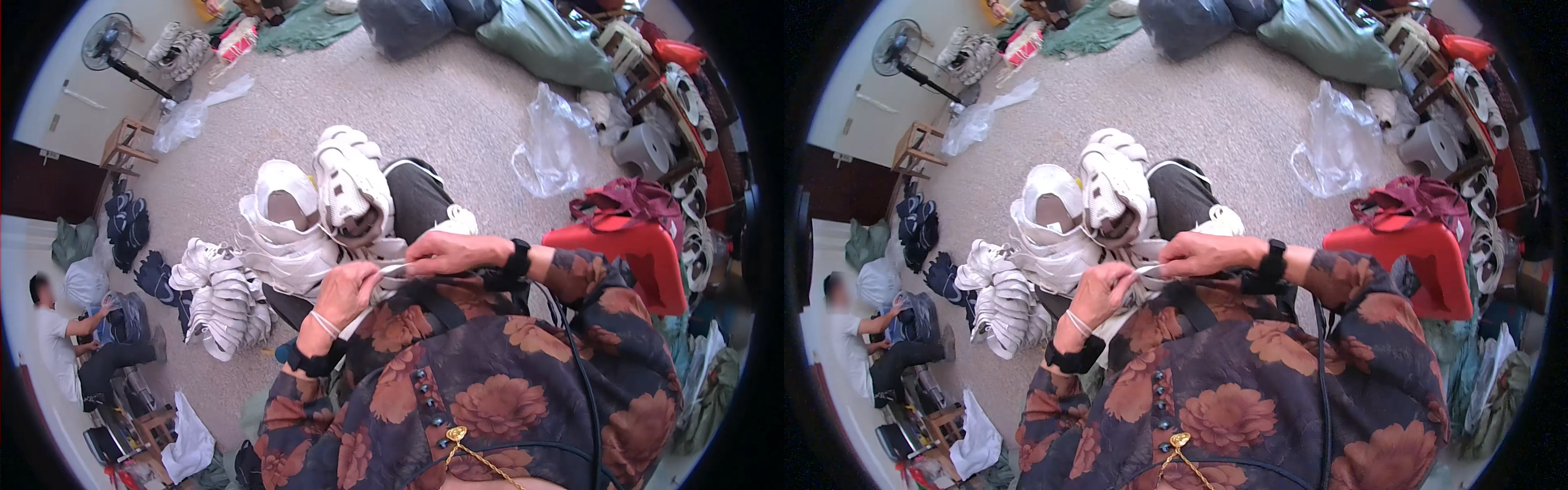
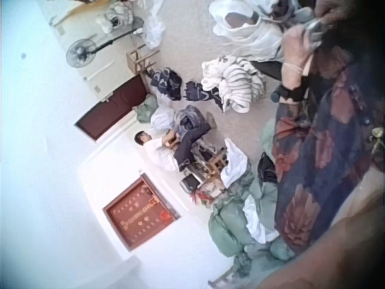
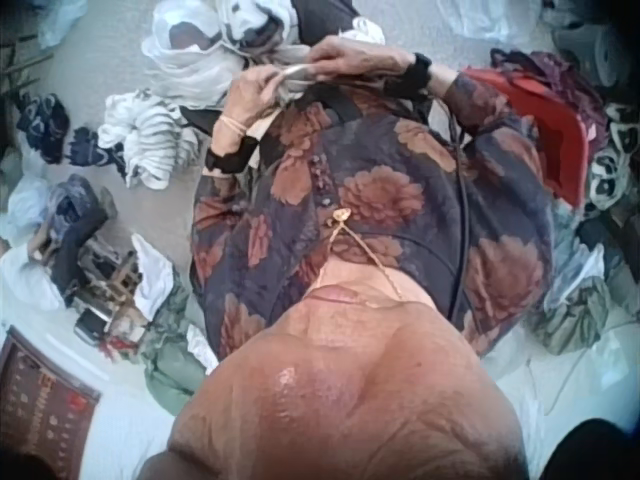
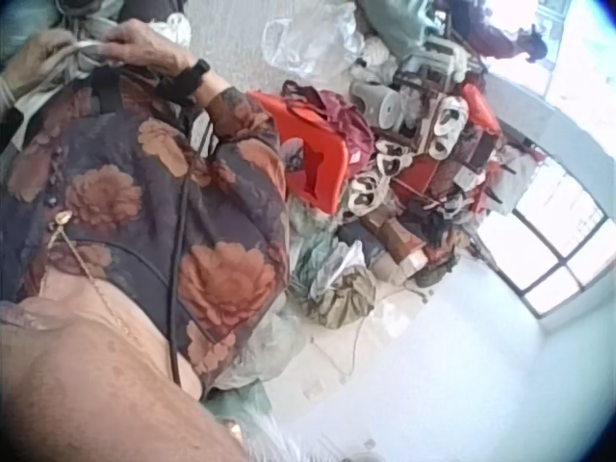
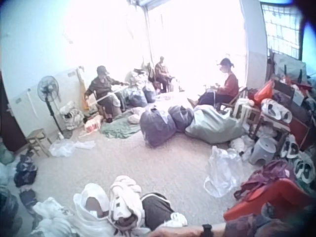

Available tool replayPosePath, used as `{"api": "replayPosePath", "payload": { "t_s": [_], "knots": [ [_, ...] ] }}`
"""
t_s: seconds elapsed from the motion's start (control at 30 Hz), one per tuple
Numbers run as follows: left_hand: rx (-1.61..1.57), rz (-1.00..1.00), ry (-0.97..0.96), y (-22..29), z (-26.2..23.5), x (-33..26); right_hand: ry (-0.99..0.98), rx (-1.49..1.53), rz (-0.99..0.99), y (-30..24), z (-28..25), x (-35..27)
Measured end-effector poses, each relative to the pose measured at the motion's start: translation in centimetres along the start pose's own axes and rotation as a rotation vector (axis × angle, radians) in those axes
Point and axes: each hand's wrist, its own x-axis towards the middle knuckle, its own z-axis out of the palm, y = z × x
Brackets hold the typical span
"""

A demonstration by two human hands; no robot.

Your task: Manually assembling and lacing white shoe components in a manufacturing workspace.

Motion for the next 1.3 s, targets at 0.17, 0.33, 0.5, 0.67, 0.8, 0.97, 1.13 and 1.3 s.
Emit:
{"api": "replayPosePath", "payload": {
  "t_s": [0.17,0.33,0.5,0.67,0.8,0.97,1.13,1.3],
  "knots": [
    [0.241,-0.113,-0.101,-0.8,-1.2,-2.9,0.051,0.274,0.031,-0.2,-3.1,-2.7],
    [0.56,-0.214,-0.294,-1.1,-2.0,-2.7,0.208,0.377,0.047,-1.0,-4.1,-2.3],
    [0.443,0.008,0.255,-1.7,-5.9,2.8,0.462,0.102,-0.164,-2.7,-5.0,2.7],
    [0.394,-0.397,0.197,-1.8,-7.9,6.9,0.572,-0.327,-0.373,-3.7,-5.0,7.7],
    [0.531,-0.374,0.056,-4.4,-6.0,9.6,0.59,-0.606,-0.418,-0.9,-3.7,6.7],
    [0.6,-0.173,0.183,-2.4,-3.3,4.6,0.533,-0.629,-0.428,-0.3,-1.0,3.1],
    [0.611,-0.113,0.264,-1.5,-0.5,2.8,0.513,-0.618,-0.399,2.7,1.0,2.4],
    [0.559,-0.133,0.314,-2.6,-1.9,4.5,0.599,-0.49,-0.406,1.6,-1.0,4.2]
  ]
}}
